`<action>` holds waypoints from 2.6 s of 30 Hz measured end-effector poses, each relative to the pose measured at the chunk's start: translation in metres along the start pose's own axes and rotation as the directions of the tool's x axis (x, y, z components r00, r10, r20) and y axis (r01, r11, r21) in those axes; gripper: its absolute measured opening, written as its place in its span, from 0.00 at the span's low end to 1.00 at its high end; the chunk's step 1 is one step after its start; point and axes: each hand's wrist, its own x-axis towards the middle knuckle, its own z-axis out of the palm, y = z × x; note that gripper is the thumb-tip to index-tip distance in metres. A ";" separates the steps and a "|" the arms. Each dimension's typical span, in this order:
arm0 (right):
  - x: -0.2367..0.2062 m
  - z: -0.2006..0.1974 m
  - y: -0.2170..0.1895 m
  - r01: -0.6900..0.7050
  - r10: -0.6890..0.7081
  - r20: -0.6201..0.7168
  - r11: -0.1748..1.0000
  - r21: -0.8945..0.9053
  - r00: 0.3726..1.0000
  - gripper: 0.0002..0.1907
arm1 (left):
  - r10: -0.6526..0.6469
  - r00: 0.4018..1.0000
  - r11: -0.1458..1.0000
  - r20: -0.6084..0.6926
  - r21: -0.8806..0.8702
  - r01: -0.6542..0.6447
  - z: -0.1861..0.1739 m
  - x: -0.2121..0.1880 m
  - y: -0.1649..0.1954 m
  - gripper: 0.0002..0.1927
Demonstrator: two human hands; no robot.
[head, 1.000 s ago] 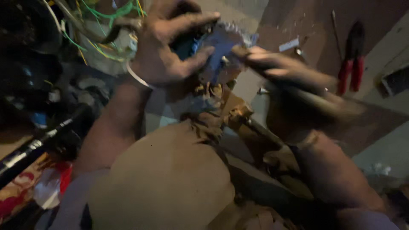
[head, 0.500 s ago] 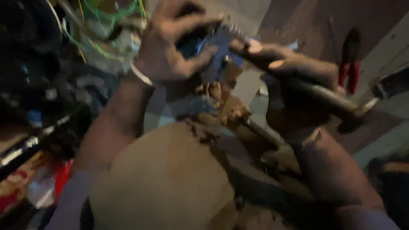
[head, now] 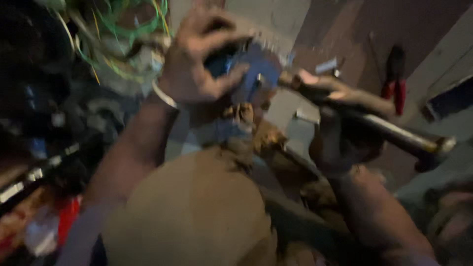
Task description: The person sits on the floor of a repair workshop and works on an electric water pump motor. They turn the pump housing over, tap and seat components with a hammer and mallet, fit a cover plate onto the motor, and handle a small fitting block while aligning parts by hand.
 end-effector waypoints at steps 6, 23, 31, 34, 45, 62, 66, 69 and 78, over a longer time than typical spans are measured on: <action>0.026 -0.006 -0.003 -0.016 0.016 -0.072 1.000 0.000 0.997 0.11 | 0.060 0.997 0.984 -0.052 0.172 -0.050 -0.010 0.016 0.014 0.31; 0.018 -0.033 -0.065 -0.052 0.037 -0.102 0.988 -0.146 0.994 0.15 | -0.471 0.849 0.873 -0.239 -0.266 0.410 0.010 -0.017 0.045 0.39; -0.011 -0.035 -0.029 0.041 -0.032 0.038 0.960 -0.278 0.999 0.23 | -0.442 0.857 0.894 -0.265 -0.213 0.395 0.015 -0.021 0.039 0.38; -0.004 -0.034 -0.033 -0.028 0.017 -0.050 0.972 -0.231 0.999 0.22 | -0.418 0.866 0.907 -0.276 -0.179 0.381 0.018 -0.022 0.036 0.39; 0.000 -0.027 -0.079 -0.457 0.415 0.191 0.819 0.347 0.889 0.35 | -0.433 0.874 0.886 -0.219 -0.284 0.368 0.019 -0.021 0.034 0.43; 0.034 0.010 -0.046 0.072 -0.071 0.018 0.995 -0.066 0.997 0.24 | -0.368 0.878 0.930 -0.305 -0.131 0.344 0.024 -0.020 0.030 0.43; 0.035 0.001 -0.044 0.061 -0.075 -0.113 0.990 -0.129 0.991 0.22 | -0.488 0.835 0.866 -0.253 -0.258 0.428 0.020 -0.018 0.032 0.39; 0.028 -0.003 -0.040 0.109 -0.130 -0.169 0.986 -0.128 0.977 0.20 | -0.370 0.878 0.928 -0.303 -0.172 0.331 0.020 -0.021 0.030 0.40; 0.024 -0.005 -0.037 0.128 -0.168 -0.219 0.974 -0.186 0.961 0.15 | -0.394 0.868 0.919 -0.302 -0.155 0.363 0.024 -0.026 0.025 0.42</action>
